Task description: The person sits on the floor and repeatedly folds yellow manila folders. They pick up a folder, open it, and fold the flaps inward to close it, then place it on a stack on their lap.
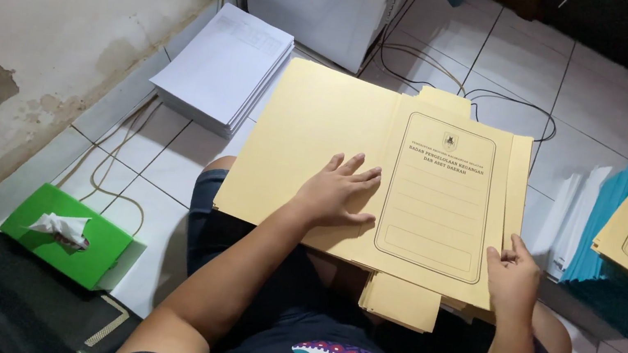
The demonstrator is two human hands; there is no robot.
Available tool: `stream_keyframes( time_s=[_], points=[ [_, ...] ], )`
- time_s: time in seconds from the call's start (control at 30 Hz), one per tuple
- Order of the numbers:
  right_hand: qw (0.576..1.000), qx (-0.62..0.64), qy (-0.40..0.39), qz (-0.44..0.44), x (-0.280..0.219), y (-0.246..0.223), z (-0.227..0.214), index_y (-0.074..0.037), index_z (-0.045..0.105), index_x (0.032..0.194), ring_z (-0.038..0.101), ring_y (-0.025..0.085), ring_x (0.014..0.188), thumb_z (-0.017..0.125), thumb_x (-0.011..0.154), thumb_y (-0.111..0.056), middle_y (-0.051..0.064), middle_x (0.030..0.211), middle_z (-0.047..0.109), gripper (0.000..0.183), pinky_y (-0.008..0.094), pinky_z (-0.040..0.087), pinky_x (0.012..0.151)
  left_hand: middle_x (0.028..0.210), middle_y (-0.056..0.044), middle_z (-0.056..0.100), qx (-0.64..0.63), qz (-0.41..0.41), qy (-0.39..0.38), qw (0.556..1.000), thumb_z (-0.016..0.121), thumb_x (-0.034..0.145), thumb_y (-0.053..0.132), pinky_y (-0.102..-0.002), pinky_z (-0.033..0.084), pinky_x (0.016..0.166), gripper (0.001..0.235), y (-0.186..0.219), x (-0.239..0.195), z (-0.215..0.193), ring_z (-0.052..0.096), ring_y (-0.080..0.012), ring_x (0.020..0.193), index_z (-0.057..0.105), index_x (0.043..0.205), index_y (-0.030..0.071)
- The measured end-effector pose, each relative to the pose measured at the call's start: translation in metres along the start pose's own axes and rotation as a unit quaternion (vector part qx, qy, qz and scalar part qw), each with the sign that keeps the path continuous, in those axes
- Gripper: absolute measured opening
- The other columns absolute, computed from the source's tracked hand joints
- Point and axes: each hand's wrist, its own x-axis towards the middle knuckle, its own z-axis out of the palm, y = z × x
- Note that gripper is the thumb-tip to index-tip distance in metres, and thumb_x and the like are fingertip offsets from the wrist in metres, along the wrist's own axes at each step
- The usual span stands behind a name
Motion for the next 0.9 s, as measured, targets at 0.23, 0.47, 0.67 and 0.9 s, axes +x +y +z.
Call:
stream_keyframes(
  time_s=[0.23,0.47,0.67,0.9],
  points=[
    [0.995,-0.055,0.023,-0.077,-0.006,-0.015,-0.002,0.0,0.068,0.141,0.069,0.041,0.103,0.073,0.097,-0.015,0.026,0.116,0.072,0.047,0.046,0.059,0.076,0.158,0.007,0.05,0.018,0.001,-0.008,1.0,0.058,0.081,0.072,-0.054,0.022,0.127,0.086,-0.001,0.003,0.004,0.033,-0.0293,0.154,0.051,0.152,0.025],
    [0.961,0.257,-0.09,0.047,-0.007,-0.079,-0.012,-0.014,0.065,0.136,0.053,0.035,0.132,0.062,0.106,-0.028,0.021,0.147,0.056,0.033,0.05,0.047,0.11,0.156,0.008,0.053,0.022,0.008,0.022,1.0,0.056,0.089,0.055,-0.055,0.027,0.124,0.067,-0.004,0.006,0.013,0.037,-0.0283,0.152,0.055,0.149,0.025],
    [0.926,0.347,-0.15,-0.015,-0.033,-0.14,0.067,-0.008,0.056,0.139,0.055,0.026,0.131,0.052,0.11,-0.032,0.016,0.142,0.058,0.038,0.048,0.041,0.114,0.15,0.007,0.059,0.054,0.039,0.101,0.993,0.055,0.094,0.033,-0.055,0.036,0.117,0.049,-0.014,0.01,0.04,0.046,-0.0274,0.145,0.064,0.142,0.024],
    [0.949,-0.036,-0.215,-0.23,-0.069,-0.159,0.132,-0.009,0.042,0.154,0.037,0.029,0.147,0.056,0.102,-0.041,0.015,0.158,0.043,0.062,0.05,0.02,0.124,0.15,0.002,0.06,-0.01,0.048,0.122,0.991,0.056,0.093,0.02,-0.054,0.039,0.116,0.053,-0.031,0.008,0.055,0.052,-0.029,0.141,0.059,0.146,0.023]
  ],
)
